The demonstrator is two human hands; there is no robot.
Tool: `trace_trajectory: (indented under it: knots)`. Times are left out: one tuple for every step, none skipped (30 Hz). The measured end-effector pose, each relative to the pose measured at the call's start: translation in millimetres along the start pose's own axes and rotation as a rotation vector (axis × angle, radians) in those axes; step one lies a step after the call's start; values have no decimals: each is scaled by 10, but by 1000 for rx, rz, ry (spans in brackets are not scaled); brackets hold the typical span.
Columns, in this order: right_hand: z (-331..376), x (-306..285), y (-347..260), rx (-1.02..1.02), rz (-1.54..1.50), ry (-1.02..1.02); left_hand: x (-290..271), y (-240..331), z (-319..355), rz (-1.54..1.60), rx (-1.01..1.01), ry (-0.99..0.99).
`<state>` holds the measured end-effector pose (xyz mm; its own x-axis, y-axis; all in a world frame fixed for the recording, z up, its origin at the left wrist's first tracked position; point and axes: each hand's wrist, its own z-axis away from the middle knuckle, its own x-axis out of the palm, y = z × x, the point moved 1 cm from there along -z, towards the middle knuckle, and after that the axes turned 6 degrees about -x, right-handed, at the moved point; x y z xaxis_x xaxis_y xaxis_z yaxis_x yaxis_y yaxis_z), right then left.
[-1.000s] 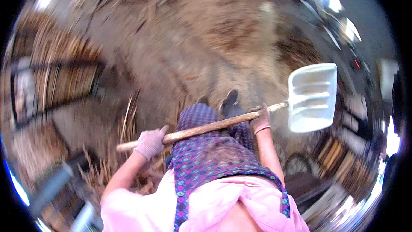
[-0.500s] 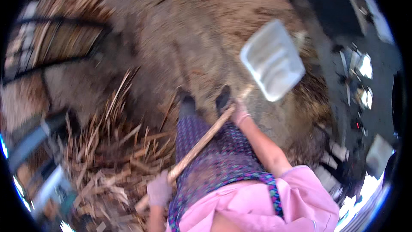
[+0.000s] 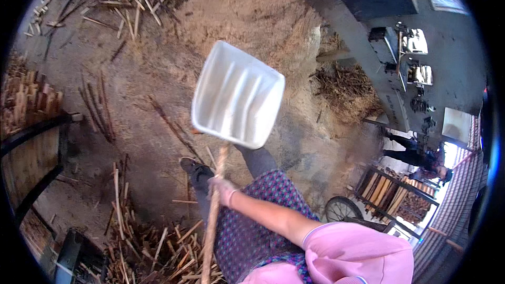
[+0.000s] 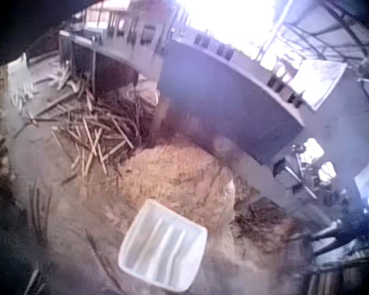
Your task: The person gathers and stacks wooden planks and scrap pieces in a workshop. They then use a shovel to scoop sawdust from the floor and load it into a wheelbarrow.
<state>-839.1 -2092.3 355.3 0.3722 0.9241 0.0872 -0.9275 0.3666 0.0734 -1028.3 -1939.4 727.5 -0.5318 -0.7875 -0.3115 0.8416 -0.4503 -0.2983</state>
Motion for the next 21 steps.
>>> trace_trajectory:
  knots:
    - [-63, 118, 125, 76, -10, 21, -148, 107, -158, -16, -38, -30]
    - [-177, 68, 338, 106, 25, 40, -77, 141, -285, -18, -66, -38]
    - [-365, 157, 423, 147, 64, 65, -139, 285, -464, -24, -107, -53]
    - [-474, 255, 471, 166, 54, 128, -99, 390, -624, -21, -134, -63]
    - [-511, 328, 490, 186, 49, 192, -50, 456, -808, -18, -166, -67]
    - [-570, 466, 364, 247, 74, 159, -57, 522, -1076, -29, -182, -70]
    - [-708, 542, 243, 312, 100, 127, -8, 594, -1313, -32, -203, -74]
    - [-1215, 415, 322, 189, 245, 103, 72, 710, -1489, -29, -237, -86]
    - [-1372, 567, -33, 42, 368, 77, 116, 801, -1888, -40, -242, -89]
    - [-1603, 649, -531, -85, 381, 68, 157, 917, -2404, -56, -253, -96]
    - [-1937, 710, -1331, -185, 371, -15, 179, 1124, -2824, -76, -255, -115]
    - [-2258, 774, -2169, -298, 331, -95, 89, 1505, -3269, -87, -172, -95]
    - [-2348, 1002, -3181, -339, 288, -68, -20, 2017, -3558, 4, 20, -7]
    - [-2379, 1164, -3812, -358, 187, -14, -170, 2556, -3854, 64, 229, 79]
    - [-2411, 1260, -4040, -381, 111, 30, -231, 3031, -4047, 148, 424, 167]
    - [-2453, 1333, -4158, -398, 73, 52, -203, 3144, -4143, 158, 406, 177]
    - [-2495, 1369, -4185, -395, 64, 66, -179, 3128, -4138, 160, 377, 186]
    - [-2512, 1395, -4160, -390, 64, 75, -172, 3174, -4098, 123, 369, 156]
    - [-2549, 1364, -4149, -378, 54, 70, -143, 3196, -4059, 53, 334, 207]
    - [-2569, 1326, -4103, -355, 43, 69, -51, 3179, -4004, -16, 300, 260]
    - [-2591, 1301, -4173, -357, 44, 62, 20, 3246, -4027, -67, 277, 318]
